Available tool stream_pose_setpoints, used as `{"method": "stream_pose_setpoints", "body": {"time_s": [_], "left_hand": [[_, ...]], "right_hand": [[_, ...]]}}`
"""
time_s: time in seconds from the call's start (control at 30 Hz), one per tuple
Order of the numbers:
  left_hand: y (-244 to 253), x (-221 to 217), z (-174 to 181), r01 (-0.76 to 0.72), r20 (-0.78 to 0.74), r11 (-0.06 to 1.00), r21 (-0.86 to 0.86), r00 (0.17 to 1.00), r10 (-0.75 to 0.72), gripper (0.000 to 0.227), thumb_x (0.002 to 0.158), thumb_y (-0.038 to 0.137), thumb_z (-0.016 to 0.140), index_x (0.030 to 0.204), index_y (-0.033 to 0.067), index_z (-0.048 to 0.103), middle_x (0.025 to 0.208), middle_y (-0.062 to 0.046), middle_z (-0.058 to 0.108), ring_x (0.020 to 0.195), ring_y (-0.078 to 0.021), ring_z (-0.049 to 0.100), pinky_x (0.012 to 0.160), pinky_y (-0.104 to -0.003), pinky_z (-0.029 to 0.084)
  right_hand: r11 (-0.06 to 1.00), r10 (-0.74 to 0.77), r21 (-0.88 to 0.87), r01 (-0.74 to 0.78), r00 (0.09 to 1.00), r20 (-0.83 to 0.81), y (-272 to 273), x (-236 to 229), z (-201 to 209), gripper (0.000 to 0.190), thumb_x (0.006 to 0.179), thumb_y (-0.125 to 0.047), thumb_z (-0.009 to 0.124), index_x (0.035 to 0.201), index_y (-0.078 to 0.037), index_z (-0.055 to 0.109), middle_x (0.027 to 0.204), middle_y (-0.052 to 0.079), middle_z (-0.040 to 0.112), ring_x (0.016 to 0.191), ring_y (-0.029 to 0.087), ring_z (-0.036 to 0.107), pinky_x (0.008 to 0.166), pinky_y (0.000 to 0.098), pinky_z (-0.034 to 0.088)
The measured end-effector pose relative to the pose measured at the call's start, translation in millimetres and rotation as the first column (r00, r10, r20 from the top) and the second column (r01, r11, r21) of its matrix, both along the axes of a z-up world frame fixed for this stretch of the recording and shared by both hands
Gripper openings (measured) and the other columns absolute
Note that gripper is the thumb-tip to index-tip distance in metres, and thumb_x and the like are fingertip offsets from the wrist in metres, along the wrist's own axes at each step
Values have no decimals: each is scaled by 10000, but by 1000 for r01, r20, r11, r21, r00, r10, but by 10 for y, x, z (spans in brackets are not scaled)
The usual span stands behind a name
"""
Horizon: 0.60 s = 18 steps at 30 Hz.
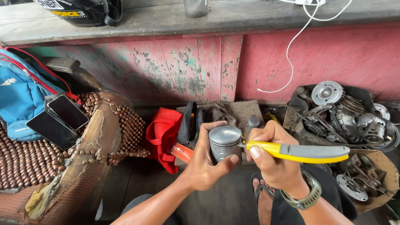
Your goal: The person holds a metal piston in their left hand and uses a yellow utility knife in their right hand to scrape the top surface and edges. The person rotates the piston to access different areas while scraping.
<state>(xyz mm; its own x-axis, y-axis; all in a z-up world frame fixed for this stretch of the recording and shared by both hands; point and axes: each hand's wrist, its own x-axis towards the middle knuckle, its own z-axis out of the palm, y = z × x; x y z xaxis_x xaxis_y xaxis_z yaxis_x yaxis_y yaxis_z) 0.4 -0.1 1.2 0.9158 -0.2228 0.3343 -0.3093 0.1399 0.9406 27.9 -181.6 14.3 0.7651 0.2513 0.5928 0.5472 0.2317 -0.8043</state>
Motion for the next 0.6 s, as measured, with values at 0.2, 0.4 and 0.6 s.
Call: {"method": "stream_pose_setpoints", "body": {"time_s": [0.2,0.4,0.6], "left_hand": [[-10,-10,18,-31,16,999,37,999,30,713,873,409,703,1372,59,334,1151,-92,606,1016,-157,592,912,-323,505],[-5,-25,20,-9,18,1000,10,1000,9,707,887,399,698,1385,52,335,1198,-101,604,1042,-162,599,922,-331,516],[17,-76,17,-25,2,1000,-5,1000,25,744,887,409,725,1404,44,334,1204,-117,629,1061,-186,626,916,-348,544]], "right_hand": [[1000,4,8,-4,1000,22,-18,0,-41,236,926,-182,603,896,-89,388,663,96,534,578,165,490,535,274,438],[1000,-7,-14,7,999,35,14,-14,-19,245,926,-186,599,866,-89,383,622,79,537,546,158,498,525,269,430],[999,-4,-47,7,999,54,25,-17,19,250,935,-235,596,876,-96,396,628,65,569,551,140,525,536,261,448]]}}
